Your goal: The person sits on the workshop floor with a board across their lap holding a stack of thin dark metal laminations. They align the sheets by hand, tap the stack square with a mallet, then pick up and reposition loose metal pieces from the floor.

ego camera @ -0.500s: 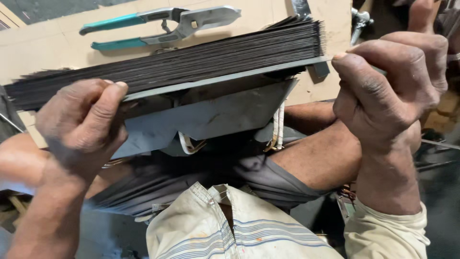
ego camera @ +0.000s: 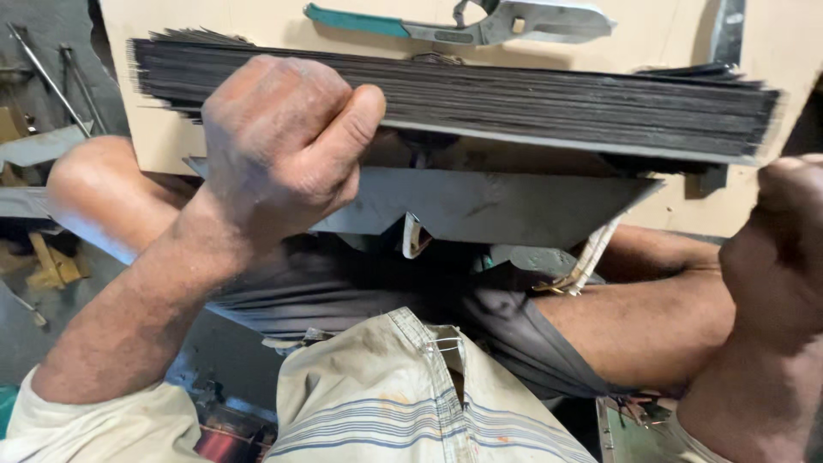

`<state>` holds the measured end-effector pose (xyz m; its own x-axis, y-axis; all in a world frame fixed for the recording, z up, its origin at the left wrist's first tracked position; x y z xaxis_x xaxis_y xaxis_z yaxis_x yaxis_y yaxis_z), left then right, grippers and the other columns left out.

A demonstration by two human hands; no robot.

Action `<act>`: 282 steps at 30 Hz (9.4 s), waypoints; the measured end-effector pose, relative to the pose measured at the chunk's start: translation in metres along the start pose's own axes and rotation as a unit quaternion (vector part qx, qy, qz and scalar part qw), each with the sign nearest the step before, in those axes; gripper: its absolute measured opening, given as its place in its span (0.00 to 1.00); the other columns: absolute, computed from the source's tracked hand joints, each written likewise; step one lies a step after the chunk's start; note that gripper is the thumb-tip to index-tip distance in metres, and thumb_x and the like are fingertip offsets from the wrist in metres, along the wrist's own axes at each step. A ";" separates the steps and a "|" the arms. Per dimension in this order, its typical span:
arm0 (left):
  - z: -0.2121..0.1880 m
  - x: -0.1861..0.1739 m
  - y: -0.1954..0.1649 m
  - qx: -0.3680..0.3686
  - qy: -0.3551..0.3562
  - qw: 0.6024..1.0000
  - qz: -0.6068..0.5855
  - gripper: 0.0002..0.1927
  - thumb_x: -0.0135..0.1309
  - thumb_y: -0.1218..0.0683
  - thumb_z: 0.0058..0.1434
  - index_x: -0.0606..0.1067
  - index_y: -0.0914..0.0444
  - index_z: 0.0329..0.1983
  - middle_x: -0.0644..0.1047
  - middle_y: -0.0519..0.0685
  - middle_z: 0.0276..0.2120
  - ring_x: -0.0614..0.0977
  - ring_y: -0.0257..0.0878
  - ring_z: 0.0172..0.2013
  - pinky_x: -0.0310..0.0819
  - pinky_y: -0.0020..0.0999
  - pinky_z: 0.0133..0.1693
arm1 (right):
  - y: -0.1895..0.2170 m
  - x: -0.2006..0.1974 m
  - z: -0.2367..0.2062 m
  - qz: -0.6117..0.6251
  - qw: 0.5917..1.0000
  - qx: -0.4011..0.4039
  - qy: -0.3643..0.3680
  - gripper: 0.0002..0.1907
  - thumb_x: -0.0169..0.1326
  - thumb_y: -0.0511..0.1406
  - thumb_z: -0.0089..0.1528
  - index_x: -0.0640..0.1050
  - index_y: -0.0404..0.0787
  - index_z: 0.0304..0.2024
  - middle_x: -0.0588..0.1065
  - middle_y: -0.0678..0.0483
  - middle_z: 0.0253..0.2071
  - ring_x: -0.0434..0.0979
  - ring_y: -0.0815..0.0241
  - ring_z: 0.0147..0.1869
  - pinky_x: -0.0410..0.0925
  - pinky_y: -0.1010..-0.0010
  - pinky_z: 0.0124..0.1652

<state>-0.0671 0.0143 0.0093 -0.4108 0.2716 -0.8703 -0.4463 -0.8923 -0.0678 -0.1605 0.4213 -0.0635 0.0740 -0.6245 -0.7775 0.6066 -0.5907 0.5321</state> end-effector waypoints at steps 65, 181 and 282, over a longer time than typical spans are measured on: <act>-0.036 -0.052 0.013 -0.051 -0.044 0.998 -0.008 0.21 0.62 0.61 0.63 0.75 0.58 0.60 0.77 0.49 0.47 0.74 0.49 0.59 0.50 0.61 0.63 | 0.199 0.046 0.087 -0.056 0.982 -0.175 0.045 0.24 0.68 0.35 0.51 0.79 0.35 0.49 0.76 0.40 0.46 0.76 0.40 0.51 0.68 0.50 0.56; -0.176 -0.078 0.119 -0.594 -0.218 0.722 -0.282 0.13 0.61 0.55 0.69 0.81 0.74 0.39 0.80 0.59 0.32 0.79 0.38 0.30 0.74 0.28 0.38 | 0.208 0.115 0.094 -0.145 0.976 -0.158 0.035 0.19 0.65 0.30 0.58 0.79 0.33 0.51 0.76 0.45 0.40 0.76 0.45 0.42 0.63 0.39 0.71; -0.090 0.015 -0.005 -0.180 0.077 0.958 -0.211 0.36 0.67 0.51 0.36 0.75 0.69 0.50 0.69 0.59 0.46 0.72 0.56 0.41 0.70 0.50 0.42 | 0.196 0.115 0.080 0.029 0.971 0.008 0.236 0.29 0.67 0.36 0.49 0.75 0.41 0.53 0.73 0.45 0.45 0.73 0.41 0.48 0.68 0.52 0.49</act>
<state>0.0001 -0.0097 -0.0475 -0.1199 0.6042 -0.7878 -0.2327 -0.7885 -0.5693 -0.0969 0.1926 -0.0215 0.4650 -0.3559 -0.8106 0.5782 -0.5713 0.5825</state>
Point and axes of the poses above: each hand's wrist, its own z-axis towards the middle knuckle, its own x-axis out of the palm, y = z × x, the point moved 4 cm from there along z, towards the middle knuckle
